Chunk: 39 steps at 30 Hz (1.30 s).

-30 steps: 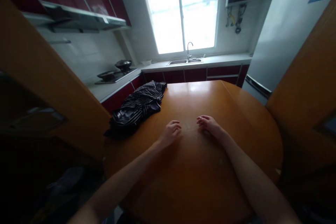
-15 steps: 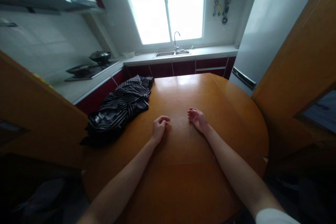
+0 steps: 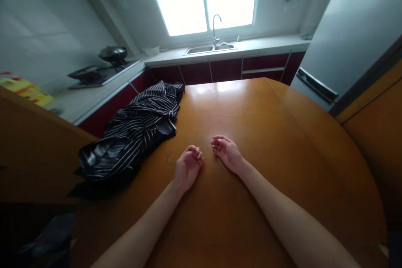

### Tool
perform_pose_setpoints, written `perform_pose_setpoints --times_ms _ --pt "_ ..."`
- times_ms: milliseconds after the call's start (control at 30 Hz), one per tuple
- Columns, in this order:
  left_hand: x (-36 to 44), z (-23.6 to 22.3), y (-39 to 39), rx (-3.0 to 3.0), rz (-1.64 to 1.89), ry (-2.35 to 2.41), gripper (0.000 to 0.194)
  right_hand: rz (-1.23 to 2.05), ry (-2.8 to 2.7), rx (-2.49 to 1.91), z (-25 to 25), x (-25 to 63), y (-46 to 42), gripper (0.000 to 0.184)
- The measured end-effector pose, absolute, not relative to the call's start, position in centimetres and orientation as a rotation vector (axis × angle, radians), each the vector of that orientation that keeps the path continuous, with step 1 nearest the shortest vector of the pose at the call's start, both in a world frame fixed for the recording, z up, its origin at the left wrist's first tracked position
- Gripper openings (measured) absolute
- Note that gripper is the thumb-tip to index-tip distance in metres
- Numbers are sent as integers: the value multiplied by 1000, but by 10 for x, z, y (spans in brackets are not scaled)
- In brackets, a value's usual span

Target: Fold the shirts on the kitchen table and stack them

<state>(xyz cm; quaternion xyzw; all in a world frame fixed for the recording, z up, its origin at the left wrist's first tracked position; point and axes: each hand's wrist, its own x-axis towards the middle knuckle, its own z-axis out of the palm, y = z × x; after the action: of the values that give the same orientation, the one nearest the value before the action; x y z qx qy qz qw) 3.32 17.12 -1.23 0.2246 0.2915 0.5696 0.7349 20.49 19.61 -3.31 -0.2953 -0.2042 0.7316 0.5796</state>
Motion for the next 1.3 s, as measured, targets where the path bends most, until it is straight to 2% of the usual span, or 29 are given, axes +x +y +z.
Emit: perform_pose_setpoints --times_ms 233,433,967,1300 --pt "26 -7 167 337 1178 626 12 1710 -404 -665 -29 210 192 18" --pt "22 -13 166 501 1154 729 8 1703 -399 -621 -34 214 194 17" --pt "24 -13 164 311 1146 549 15 1685 -345 -598 -32 215 191 19" --pt "-10 -13 186 390 1314 626 14 1723 -311 -583 -36 220 189 20"
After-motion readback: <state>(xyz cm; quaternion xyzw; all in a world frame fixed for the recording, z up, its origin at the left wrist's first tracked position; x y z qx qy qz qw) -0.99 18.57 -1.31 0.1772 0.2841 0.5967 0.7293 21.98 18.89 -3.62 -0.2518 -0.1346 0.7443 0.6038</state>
